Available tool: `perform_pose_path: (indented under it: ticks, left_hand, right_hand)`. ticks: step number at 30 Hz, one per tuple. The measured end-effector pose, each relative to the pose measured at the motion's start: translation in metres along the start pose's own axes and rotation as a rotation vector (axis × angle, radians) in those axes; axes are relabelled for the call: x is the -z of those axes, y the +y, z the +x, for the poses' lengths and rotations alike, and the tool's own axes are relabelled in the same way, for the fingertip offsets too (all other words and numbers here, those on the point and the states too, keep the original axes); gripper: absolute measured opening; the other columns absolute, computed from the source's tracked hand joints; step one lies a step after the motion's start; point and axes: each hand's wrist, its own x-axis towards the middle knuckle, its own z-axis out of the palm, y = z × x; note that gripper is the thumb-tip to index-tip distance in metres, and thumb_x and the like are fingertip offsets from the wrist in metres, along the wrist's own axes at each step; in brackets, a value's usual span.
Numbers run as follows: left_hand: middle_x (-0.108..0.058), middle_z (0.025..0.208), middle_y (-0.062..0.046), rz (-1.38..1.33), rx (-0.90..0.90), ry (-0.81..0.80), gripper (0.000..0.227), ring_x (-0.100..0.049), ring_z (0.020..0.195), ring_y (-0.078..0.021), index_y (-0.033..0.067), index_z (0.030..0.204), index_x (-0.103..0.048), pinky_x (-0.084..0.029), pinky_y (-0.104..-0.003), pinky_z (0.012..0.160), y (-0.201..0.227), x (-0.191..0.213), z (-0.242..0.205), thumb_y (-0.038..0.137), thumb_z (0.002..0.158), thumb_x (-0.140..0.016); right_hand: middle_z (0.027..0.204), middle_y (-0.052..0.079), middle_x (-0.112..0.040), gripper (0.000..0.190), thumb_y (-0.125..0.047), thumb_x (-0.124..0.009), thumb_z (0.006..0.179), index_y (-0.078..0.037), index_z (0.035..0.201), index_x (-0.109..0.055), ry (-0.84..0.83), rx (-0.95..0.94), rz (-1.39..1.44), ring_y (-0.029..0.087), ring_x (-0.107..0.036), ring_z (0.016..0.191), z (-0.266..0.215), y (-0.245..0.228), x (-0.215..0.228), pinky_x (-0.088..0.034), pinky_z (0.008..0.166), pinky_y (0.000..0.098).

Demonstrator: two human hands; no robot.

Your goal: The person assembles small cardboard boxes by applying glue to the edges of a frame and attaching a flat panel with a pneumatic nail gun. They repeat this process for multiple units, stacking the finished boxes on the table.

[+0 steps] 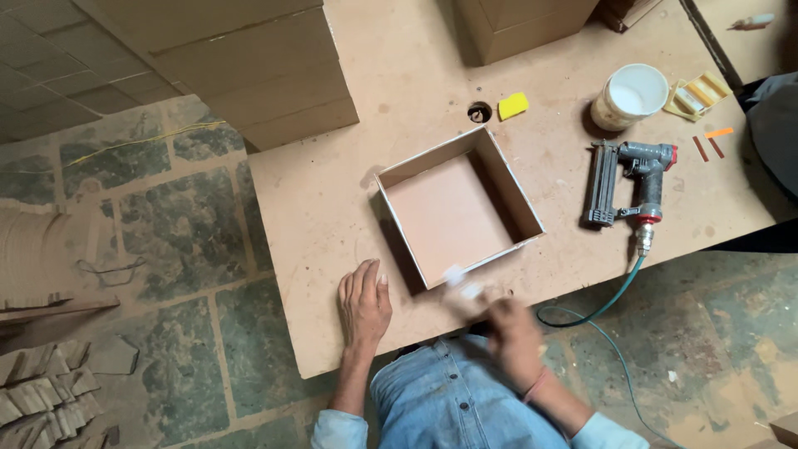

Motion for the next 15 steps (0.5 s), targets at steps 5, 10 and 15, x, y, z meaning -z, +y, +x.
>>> perform_pose_path:
  ticks: [5,10,15]
  left_hand:
    - [-0.066,0.128,-0.018,-0.062,0.070,-0.014,0.033,-0.062,0.116,-0.0375,0.0010,0.128,-0.064,-0.044,-0.050,0.104,0.001,-0.008,-0.003,0.013,0.098,-0.057]
    - [-0.066,0.130,-0.021,-0.169,0.193,0.025,0.035,-0.062,0.122,-0.0387,0.0002,0.129,-0.063,-0.047,-0.047,0.105,0.012,-0.016,-0.006,0.020,0.100,-0.059]
    - [-0.067,0.129,-0.023,-0.356,0.336,0.044,0.044,-0.064,0.120,-0.0366,-0.0025,0.132,-0.060,-0.048,-0.045,0.104,0.034,-0.026,0.002,0.027,0.100,-0.062]
  right_hand:
    - [0.107,0.017,-0.062,0.069,0.001,-0.066,0.070,-0.015,0.137,-0.062,-0.240,0.099,0.012,0.035,-0.063,0.096,0.003,-0.011,-0.007,-0.054,0.082,0.0410]
    - [0.110,0.015,-0.063,0.063,-0.003,-0.069,0.073,-0.017,0.134,-0.063,-0.133,0.034,-0.182,0.033,-0.063,0.100,0.026,0.071,0.049,-0.054,0.083,0.0414]
    - [0.108,0.013,-0.063,0.056,-0.007,-0.069,0.084,-0.019,0.138,-0.065,0.078,-0.151,-0.325,0.030,-0.063,0.100,0.049,0.177,0.140,-0.054,0.086,0.0420]
